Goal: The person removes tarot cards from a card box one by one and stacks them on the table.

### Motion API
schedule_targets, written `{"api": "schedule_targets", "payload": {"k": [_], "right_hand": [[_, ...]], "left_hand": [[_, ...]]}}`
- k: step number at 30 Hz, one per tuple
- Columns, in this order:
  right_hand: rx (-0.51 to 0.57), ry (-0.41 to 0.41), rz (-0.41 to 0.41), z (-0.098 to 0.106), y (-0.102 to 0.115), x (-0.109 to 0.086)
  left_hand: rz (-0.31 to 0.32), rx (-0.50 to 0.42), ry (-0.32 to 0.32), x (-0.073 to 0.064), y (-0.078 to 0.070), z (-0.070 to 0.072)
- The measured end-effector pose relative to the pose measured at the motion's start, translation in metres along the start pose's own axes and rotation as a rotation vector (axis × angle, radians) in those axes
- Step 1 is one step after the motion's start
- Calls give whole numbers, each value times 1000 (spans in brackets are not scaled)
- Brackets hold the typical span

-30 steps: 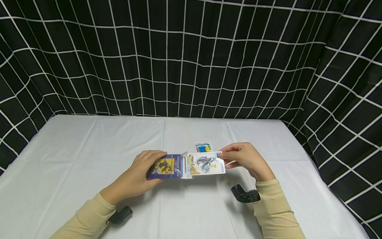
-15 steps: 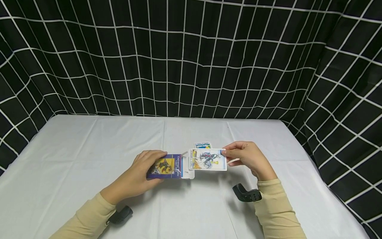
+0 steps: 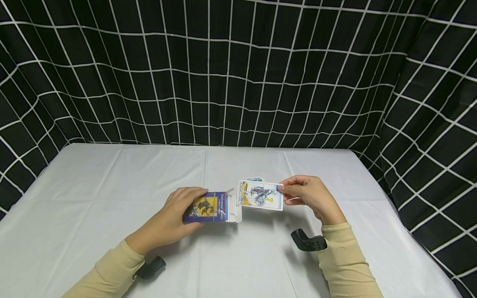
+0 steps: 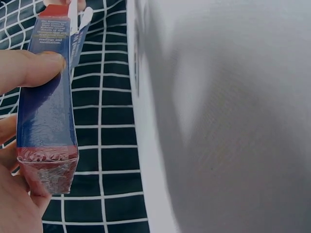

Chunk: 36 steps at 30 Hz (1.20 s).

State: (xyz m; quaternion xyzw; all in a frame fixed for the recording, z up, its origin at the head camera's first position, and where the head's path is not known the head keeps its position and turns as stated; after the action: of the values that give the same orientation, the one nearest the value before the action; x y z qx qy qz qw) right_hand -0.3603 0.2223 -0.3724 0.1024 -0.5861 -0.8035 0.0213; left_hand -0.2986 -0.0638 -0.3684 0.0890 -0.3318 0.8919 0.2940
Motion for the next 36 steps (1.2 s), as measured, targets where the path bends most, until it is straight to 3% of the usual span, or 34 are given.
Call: {"api": "schedule_targets", "payload": {"k": [11,17,30,36], "right_hand": [[89,-19,-8,3,-1,0],[147,-11,-19,7,-12,6],[34,-24,-61,0,-12,7],[133,-7,-86,-3,-20,9]], "left_hand": [[6,8,-3,0,2,0],[15,9,3,0,1,0],[6,11,8,0,-1,-1],[4,7,7,0,-3,0]]}}
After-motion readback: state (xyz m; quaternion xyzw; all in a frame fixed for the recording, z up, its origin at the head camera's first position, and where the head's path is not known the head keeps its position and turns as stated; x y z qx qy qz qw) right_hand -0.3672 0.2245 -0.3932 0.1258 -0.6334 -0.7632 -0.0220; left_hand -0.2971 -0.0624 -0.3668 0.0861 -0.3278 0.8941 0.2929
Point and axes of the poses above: each hand's wrist, its own x-axis towards the middle knuckle, its own z-axis out of the back of the hand, y = z × x, the point moved 10 cm from there along x, towards the middle knuckle, and after that the axes turned 2 degrees about z, right-handed, at the moved point
